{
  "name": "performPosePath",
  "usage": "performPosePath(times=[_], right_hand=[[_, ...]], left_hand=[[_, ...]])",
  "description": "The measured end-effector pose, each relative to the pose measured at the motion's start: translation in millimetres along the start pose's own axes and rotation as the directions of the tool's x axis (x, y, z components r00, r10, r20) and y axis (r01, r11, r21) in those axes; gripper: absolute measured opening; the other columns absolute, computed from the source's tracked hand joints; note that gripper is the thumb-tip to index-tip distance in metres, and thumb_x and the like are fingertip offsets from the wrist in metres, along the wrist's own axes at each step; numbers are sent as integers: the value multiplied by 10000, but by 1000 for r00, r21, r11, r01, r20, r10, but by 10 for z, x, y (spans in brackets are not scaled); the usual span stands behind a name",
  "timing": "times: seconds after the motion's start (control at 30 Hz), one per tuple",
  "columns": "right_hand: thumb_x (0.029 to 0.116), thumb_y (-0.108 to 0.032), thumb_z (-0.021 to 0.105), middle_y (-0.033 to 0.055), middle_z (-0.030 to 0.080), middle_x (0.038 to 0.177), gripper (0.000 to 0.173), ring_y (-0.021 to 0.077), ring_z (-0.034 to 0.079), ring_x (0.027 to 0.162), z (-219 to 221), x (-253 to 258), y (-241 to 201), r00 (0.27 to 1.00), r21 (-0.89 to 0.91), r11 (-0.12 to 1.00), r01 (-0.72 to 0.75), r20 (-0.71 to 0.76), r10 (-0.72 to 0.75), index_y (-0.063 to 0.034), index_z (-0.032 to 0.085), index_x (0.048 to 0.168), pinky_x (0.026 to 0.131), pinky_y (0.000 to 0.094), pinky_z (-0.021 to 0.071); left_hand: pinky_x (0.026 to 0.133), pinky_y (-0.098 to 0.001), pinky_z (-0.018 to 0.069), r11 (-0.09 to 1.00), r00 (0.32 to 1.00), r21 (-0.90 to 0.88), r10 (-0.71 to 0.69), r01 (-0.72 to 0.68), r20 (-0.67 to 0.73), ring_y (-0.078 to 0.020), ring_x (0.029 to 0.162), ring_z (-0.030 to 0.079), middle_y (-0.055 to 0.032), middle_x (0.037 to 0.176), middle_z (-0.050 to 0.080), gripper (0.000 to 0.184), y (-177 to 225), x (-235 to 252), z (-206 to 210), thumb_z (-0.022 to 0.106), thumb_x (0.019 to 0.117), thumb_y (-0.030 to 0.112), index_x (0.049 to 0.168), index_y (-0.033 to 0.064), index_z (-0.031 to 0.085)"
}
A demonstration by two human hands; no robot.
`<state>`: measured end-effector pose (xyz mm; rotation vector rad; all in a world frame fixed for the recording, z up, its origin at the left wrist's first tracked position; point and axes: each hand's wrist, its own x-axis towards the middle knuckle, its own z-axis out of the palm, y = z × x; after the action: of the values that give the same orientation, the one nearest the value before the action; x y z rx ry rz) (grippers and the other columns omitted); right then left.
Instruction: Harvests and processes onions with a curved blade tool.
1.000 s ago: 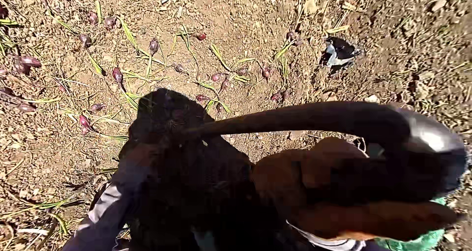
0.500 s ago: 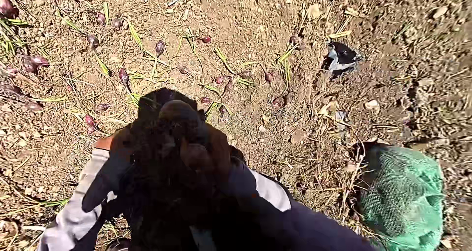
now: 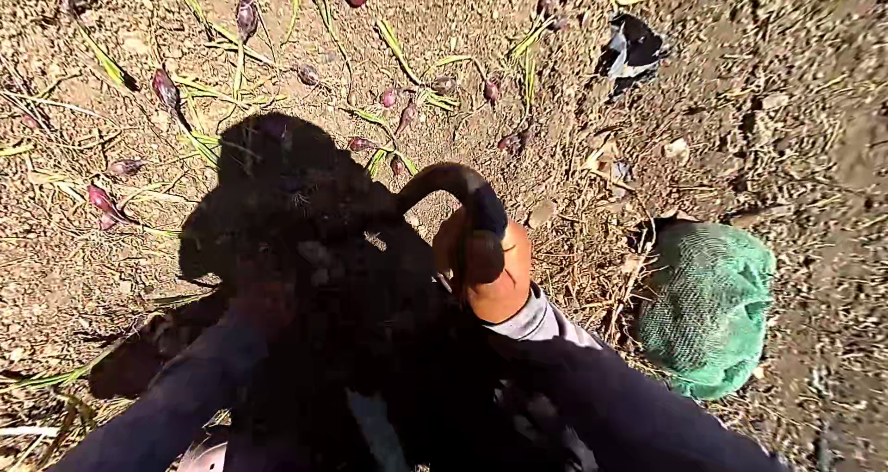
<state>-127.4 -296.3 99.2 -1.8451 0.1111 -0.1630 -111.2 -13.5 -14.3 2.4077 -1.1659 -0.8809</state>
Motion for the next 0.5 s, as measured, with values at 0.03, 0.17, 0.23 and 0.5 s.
performPosePath(times=[0.03, 0.17, 0.23, 0.5], right_hand=[[1034, -539, 494, -147, 560, 673, 381, -46, 519, 551, -32, 43, -142, 999, 55, 998, -38, -7, 38, -178, 619, 1040, 505, 176, 481], [923, -402, 673, -17, 600, 687, 267, 92, 584, 541, -365, 76, -815, 993, 567, 821, 70, -119, -2, -146, 635, 984, 515, 242, 527], [900, -246, 697, 50, 585, 616, 200, 162, 615, 509, -345, 190, -910, 975, 654, 733, 186, -217, -53, -73, 607, 855, 494, 301, 561], [1025, -501, 476, -45, 532, 592, 479, 23, 504, 466, 131, 42, 21, 975, 134, 973, -187, -98, 200, -48, 590, 920, 440, 234, 467]], left_hand=[[875, -663, 525, 1000, 998, 9, -30, 30, 63, -489, 1102, 667, -245, 1194, 714, 184, 12, 18, -29, 685, 885, -67, 1026, -10, 788], [761, -681, 556, 1000, 955, 13, -8, 13, -295, -544, 944, 676, -314, 1031, 694, 177, -167, 49, -367, 725, 848, -71, 1016, -43, 773], [879, -682, 541, 989, 936, -52, -145, 136, -320, -508, 1060, 670, -284, 1156, 693, 230, -369, 111, -554, 652, 968, 59, 1176, 11, 740], [911, -716, 511, 961, 978, -204, -203, 187, -58, -523, 1069, 678, -306, 1122, 710, 166, 272, 1269, -836, 719, 919, 21, 1067, -47, 751]])
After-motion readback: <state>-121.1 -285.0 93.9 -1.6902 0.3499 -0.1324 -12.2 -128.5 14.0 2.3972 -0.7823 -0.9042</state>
